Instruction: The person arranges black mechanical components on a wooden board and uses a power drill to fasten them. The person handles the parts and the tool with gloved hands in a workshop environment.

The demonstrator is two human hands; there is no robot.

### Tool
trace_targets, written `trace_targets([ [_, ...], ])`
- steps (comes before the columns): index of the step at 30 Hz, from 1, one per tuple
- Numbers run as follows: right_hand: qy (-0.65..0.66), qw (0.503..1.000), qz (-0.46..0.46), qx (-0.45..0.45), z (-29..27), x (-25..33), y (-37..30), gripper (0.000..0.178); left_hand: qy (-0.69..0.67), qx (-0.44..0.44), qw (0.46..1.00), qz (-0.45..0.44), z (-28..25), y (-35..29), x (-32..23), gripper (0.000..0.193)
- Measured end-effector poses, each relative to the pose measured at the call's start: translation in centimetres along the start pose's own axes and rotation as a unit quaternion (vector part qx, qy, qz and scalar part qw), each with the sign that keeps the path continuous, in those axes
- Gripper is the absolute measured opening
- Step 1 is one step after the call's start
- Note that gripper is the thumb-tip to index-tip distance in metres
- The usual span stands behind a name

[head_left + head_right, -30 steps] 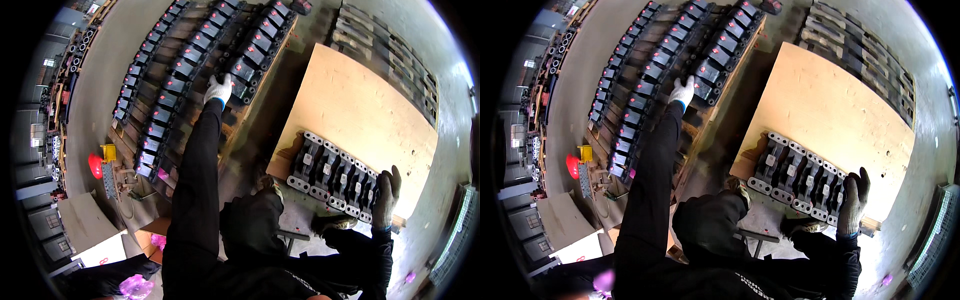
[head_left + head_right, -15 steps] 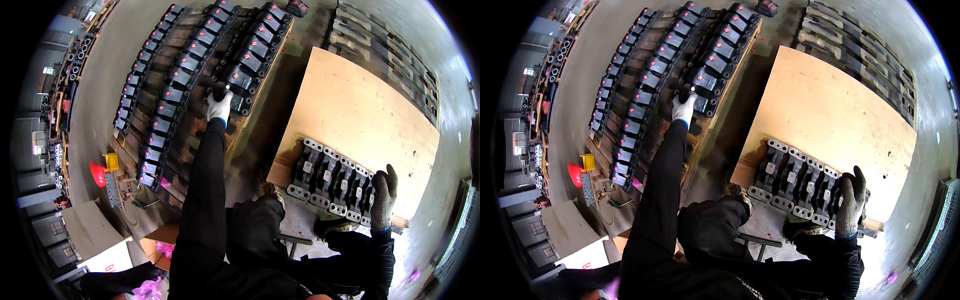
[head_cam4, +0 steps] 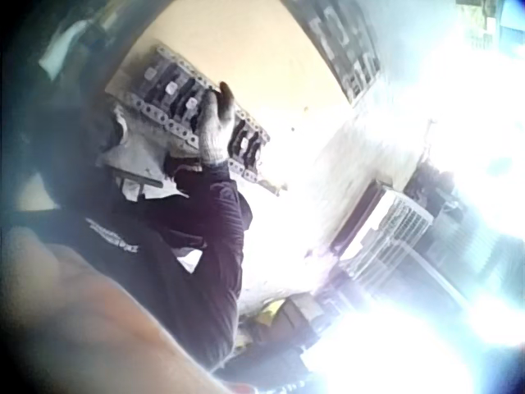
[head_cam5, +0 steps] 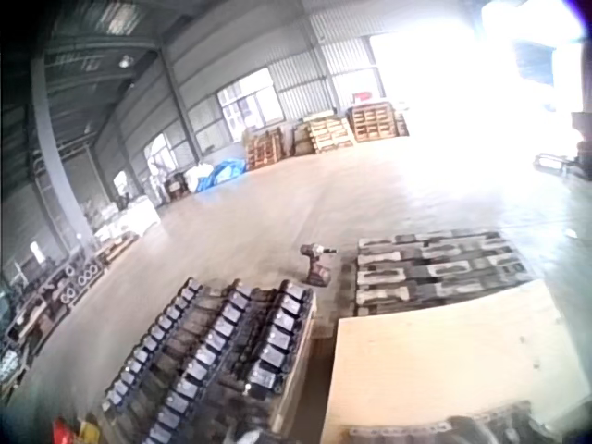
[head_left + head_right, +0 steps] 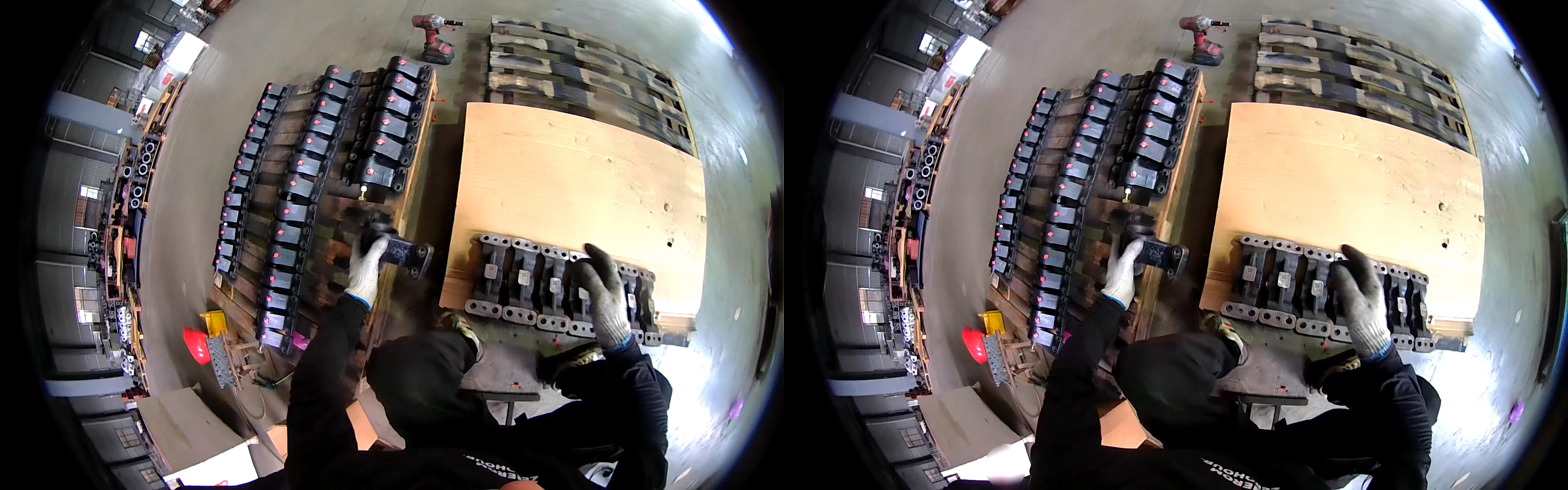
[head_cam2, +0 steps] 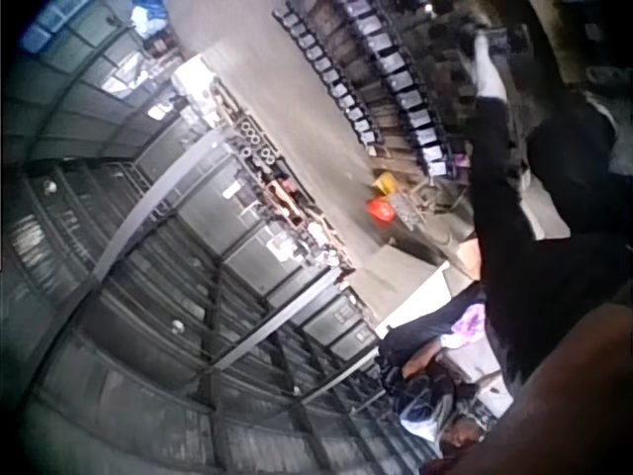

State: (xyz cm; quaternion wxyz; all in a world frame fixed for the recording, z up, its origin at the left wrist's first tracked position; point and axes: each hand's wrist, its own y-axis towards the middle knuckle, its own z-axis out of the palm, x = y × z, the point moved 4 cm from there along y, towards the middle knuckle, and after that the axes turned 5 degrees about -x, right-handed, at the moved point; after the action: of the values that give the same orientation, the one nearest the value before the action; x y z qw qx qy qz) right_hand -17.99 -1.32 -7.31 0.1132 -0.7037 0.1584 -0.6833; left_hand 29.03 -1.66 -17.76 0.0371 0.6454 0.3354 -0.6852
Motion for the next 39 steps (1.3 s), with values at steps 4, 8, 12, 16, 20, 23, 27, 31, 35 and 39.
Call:
trace_targets([
  [4,0.118,0.978,0.123,0.119,1.4,-2.0,-1.0,0.052,-0.061,0.134,0.988,0.042,6.6,-4.5,-6.7,0.066],
  [8,0.322,0.886,0.246,0.227,2.8,-0.6,-2.8,0.060,-0.072,0.298,0.945,0.111,16.9,-12.9,-14.2,0.071],
  [12,0.416,0.837,0.217,0.282,1.7,1.6,-4.5,0.069,-0.094,0.397,0.905,0.123,22.9,-20.1,-14.7,0.076],
  [16,0.448,0.823,0.148,0.315,-1.8,1.7,-6.8,0.063,-0.016,0.422,0.901,0.101,26.8,-23.3,-9.4,0.080],
  [20,0.378,0.887,0.161,0.211,-5.9,0.6,-8.1,0.050,0.050,0.512,0.849,0.123,29.3,-24.2,-6.7,0.075],
  [23,0.267,0.950,0.118,0.115,-9.4,0.7,-7.8,0.048,0.234,0.458,0.849,0.126,30.0,-21.9,-4.7,0.073],
  [27,0.074,0.993,0.092,-0.009,-16.8,-0.2,-6.1,0.047,0.251,0.302,0.879,0.271,27.6,-20.0,-7.3,0.067],
  [31,-0.146,0.972,0.022,-0.184,-28.3,-4.4,-3.4,0.074,0.184,0.298,0.892,0.286,30.5,-18.6,-6.6,0.062],
  [35,-0.302,0.912,0.147,-0.237,-31.9,-5.4,-3.3,0.065,0.100,0.328,0.907,0.244,29.3,-19.5,-8.1,0.051],
  [39,-0.433,0.854,0.162,-0.238,-38.2,-11.6,-2.5,0.080,0.129,0.330,0.900,0.252,29.8,-20.3,-9.3,0.055],
])
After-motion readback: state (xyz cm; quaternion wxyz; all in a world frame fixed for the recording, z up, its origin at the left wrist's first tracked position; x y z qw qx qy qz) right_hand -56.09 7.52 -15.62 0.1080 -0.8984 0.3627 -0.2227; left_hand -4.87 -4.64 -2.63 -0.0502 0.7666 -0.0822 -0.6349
